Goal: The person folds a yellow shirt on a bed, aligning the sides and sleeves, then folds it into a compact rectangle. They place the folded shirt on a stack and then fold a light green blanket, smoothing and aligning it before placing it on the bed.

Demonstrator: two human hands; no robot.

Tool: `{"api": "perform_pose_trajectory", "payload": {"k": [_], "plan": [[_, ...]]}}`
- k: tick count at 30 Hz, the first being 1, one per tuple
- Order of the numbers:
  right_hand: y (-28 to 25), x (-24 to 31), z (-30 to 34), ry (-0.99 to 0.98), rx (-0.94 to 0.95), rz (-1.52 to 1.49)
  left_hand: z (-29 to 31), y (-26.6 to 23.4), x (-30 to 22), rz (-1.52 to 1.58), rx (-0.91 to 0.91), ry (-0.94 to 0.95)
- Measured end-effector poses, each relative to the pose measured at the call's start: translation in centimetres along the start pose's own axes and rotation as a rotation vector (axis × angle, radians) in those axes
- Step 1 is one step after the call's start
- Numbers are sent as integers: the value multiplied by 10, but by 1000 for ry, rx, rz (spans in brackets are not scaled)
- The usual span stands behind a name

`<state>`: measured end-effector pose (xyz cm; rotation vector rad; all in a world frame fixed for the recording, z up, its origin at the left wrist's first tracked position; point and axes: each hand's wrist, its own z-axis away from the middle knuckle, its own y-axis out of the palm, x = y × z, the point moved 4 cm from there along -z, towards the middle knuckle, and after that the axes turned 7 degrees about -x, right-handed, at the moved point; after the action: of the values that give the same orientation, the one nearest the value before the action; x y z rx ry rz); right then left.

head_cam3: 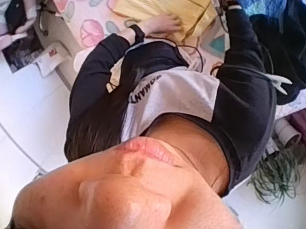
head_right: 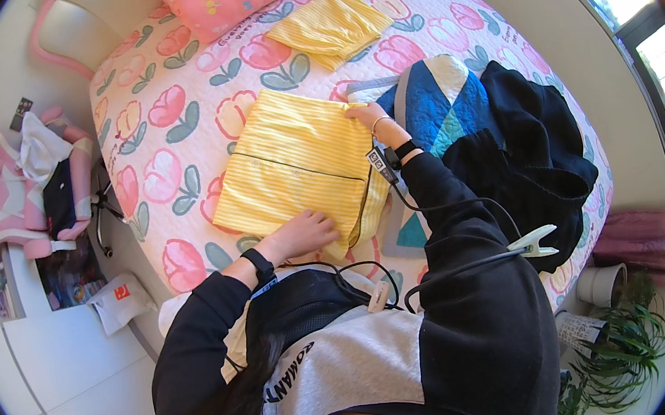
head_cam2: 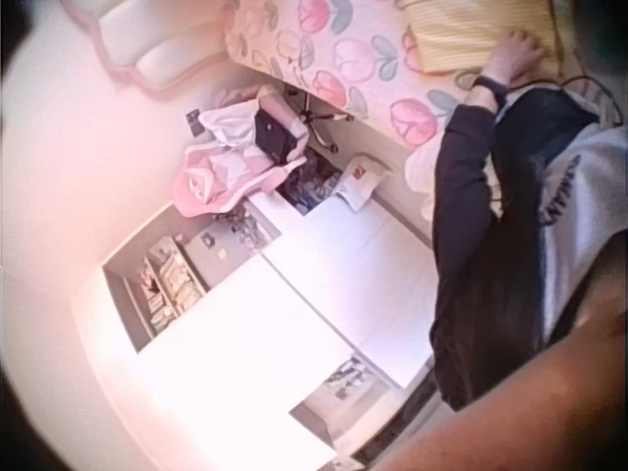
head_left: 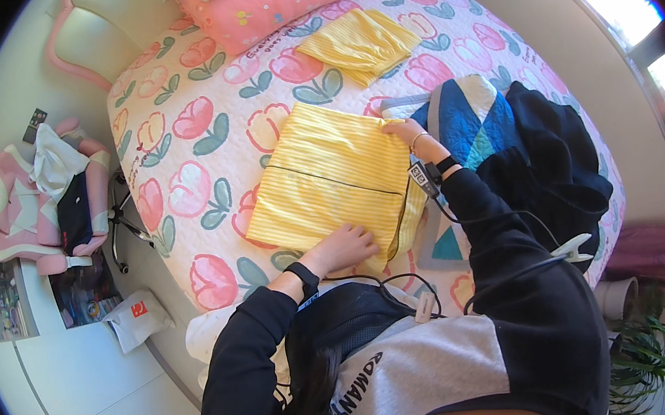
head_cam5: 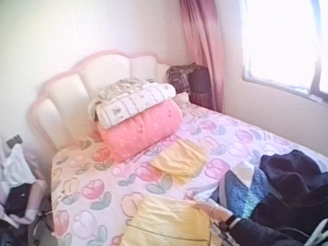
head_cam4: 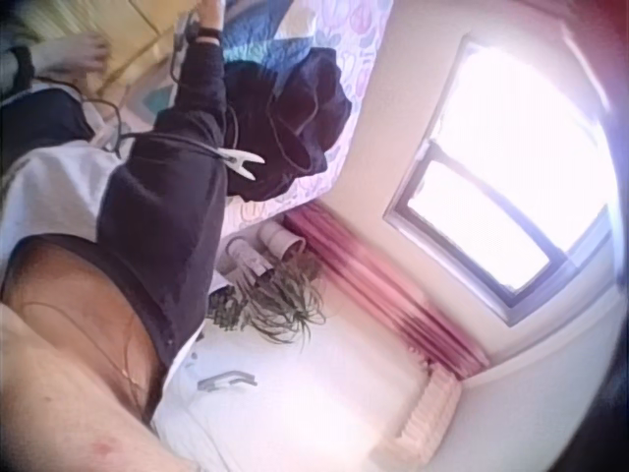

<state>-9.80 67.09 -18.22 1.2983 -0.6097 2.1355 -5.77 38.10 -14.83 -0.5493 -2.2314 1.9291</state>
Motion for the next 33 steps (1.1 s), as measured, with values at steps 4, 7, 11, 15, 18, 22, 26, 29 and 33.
{"api": "perform_pose_trajectory", "payload": {"k": [4, 7, 11, 15, 18, 22, 26, 29, 33], "plan": [[3, 23, 4, -11, -28, 81, -1, -32, 14, 151, -100, -212], [6, 52, 17, -97, 26, -24, 12, -85, 23, 301, -336, -354], [12, 99, 46, -90, 287, -111, 45, -157, 31, 359, -475, -598], [3, 133, 90, -6, 329, -287, 86, -217, 25, 453, -590, -785], [-4, 161, 128, 112, 552, -477, 116, -237, 20, 865, -872, -924], [12, 177, 137, 74, 509, -495, 160, -225, 44, 1421, -1021, -1046], [75, 146, 92, 257, 644, -603, 207, -149, 93, 1650, -1111, -1217], [120, 100, 43, -445, 600, 354, 252, -79, 122, 1576, -1189, -1426], [143, 9, -13, 425, 235, -450, 287, -15, 124, 1356, -1302, -1721]]}}
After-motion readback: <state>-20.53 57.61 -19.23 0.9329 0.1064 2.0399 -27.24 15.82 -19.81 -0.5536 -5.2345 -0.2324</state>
